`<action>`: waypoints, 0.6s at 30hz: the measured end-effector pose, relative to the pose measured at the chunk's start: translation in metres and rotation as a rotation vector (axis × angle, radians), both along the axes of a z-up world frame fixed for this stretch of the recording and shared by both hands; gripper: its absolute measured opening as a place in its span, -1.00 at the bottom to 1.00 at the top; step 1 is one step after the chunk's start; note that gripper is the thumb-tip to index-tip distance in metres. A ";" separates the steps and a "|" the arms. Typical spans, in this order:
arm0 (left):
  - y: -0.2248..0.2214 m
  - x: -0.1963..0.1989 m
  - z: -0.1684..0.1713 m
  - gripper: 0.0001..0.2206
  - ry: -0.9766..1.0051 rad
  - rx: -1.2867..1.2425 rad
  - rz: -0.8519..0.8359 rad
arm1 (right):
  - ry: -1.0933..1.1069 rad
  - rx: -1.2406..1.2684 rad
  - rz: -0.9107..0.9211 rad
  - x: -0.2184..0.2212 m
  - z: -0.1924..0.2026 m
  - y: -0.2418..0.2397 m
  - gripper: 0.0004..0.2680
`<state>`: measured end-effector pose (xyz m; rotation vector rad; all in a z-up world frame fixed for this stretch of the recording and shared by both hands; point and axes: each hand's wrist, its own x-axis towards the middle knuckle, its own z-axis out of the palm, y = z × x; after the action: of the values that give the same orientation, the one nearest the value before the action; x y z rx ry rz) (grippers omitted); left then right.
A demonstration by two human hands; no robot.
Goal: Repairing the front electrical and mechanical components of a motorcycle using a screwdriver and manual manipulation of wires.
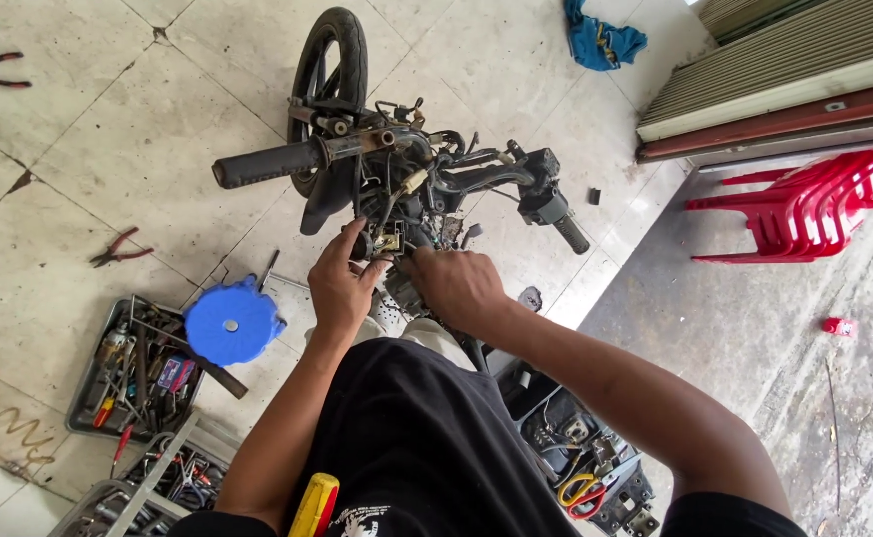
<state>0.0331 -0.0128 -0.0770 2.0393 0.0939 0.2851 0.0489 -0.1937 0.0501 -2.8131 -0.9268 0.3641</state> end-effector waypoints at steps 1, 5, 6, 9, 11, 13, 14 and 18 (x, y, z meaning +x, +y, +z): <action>0.002 0.000 0.001 -0.41 -0.004 -0.006 0.001 | 0.158 0.013 -0.140 0.004 0.003 0.005 -0.82; 0.005 0.003 0.006 -0.39 -0.015 0.009 0.016 | -0.062 -0.011 0.024 0.002 -0.006 0.007 -0.87; 0.003 0.003 0.008 -0.39 -0.012 0.014 0.021 | -0.059 -0.006 0.030 0.004 -0.006 0.005 -0.87; 0.000 0.000 0.009 -0.38 -0.011 0.015 0.006 | -0.498 0.070 0.283 0.002 0.000 0.004 -0.85; 0.001 -0.001 0.006 -0.37 0.023 -0.050 0.008 | -0.025 0.076 0.003 0.000 0.016 0.010 -0.89; 0.004 0.001 0.011 -0.37 0.049 -0.087 0.017 | 0.141 0.031 -0.036 0.008 0.021 0.009 -0.87; 0.006 0.001 0.014 -0.36 0.067 -0.133 0.021 | 0.300 -0.025 -0.079 0.011 0.023 0.009 -0.84; 0.009 0.000 0.021 -0.35 0.129 -0.215 0.011 | -0.053 -0.266 0.333 0.019 0.035 0.007 -0.93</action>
<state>0.0333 -0.0034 -0.0561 1.8423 0.2072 0.1436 0.0678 -0.1871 0.0849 -2.9076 -1.4654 0.4883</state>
